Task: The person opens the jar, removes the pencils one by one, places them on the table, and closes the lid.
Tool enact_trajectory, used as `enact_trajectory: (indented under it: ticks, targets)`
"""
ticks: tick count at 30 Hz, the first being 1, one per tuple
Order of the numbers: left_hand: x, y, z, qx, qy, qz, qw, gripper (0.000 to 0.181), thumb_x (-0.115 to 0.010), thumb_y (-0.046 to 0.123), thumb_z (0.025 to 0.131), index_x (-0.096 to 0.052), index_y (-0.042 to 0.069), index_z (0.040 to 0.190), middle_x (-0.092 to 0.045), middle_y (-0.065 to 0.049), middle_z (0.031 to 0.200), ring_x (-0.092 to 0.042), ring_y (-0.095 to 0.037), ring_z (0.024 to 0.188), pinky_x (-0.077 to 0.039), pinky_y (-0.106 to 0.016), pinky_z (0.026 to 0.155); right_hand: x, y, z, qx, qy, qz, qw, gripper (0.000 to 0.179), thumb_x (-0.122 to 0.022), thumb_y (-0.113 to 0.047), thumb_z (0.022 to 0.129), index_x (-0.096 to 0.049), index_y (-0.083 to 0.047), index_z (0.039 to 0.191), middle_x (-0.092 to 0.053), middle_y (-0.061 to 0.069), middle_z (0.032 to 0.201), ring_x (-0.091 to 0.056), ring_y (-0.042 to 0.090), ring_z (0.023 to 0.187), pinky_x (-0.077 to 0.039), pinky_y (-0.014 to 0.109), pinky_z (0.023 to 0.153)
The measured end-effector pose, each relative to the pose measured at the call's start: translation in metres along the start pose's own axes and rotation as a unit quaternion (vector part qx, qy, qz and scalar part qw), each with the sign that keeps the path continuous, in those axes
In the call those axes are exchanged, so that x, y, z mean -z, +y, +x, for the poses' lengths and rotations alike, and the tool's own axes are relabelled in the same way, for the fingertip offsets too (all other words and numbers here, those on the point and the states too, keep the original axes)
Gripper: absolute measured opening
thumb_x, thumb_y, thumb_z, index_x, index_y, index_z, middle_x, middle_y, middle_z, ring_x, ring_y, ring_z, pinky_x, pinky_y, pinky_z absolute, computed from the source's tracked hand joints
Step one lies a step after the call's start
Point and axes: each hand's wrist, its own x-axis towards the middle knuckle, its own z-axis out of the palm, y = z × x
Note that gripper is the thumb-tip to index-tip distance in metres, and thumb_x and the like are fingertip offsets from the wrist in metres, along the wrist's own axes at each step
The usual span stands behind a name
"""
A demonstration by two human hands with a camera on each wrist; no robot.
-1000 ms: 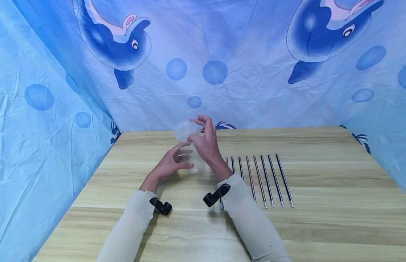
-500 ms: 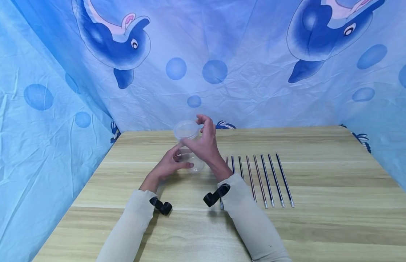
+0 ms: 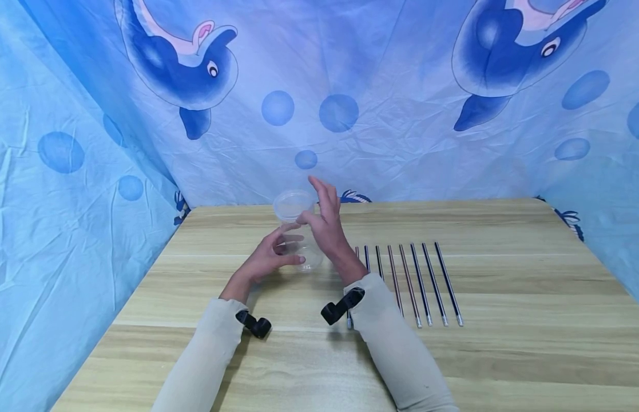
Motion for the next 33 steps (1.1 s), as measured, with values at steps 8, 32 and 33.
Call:
enact_trajectory:
  ticks: [8, 32, 33]
  targets:
    - [-0.0005, -0.0013, 0.0011, -0.007, -0.002, -0.003, 1.0, 0.082, -0.082, 0.009, 0.082, -0.04, 0.02, 0.152, -0.05, -0.019, 0.144, -0.047, -0.035, 0.133, -0.04, -0.052, 0.107, 0.0036, 0.0043, 0.0028, 0.014, -0.053, 0.109, 0.9925, 0.079, -0.038, 0.001, 0.08, -0.023, -0.005, 0.157, -0.037, 0.012, 0.157, -0.024, 0.023, 0.148, -0.022, 0.044, 0.114]
    - [-0.0014, 0.0005, -0.001, 0.009, 0.012, -0.004, 0.9999, 0.084, -0.086, 0.012, 0.079, -0.044, 0.036, 0.147, -0.053, -0.013, 0.142, -0.05, -0.032, 0.131, -0.043, -0.05, 0.105, -0.0011, 0.0042, -0.0015, 0.068, 0.022, -0.05, 0.9962, 0.091, -0.091, -0.014, 0.067, -0.039, -0.009, 0.142, -0.042, 0.02, 0.129, -0.041, 0.027, 0.113, -0.039, 0.047, 0.093]
    - [-0.0014, 0.0004, -0.001, 0.01, 0.012, -0.005, 0.9999, 0.085, -0.086, 0.012, 0.078, -0.044, 0.037, 0.148, -0.053, -0.014, 0.142, -0.05, -0.032, 0.131, -0.043, -0.051, 0.105, -0.0012, 0.0041, -0.0014, 0.065, 0.025, -0.052, 0.9962, 0.094, -0.092, -0.016, 0.067, -0.037, -0.009, 0.143, -0.041, 0.019, 0.13, -0.041, 0.027, 0.116, -0.039, 0.047, 0.095]
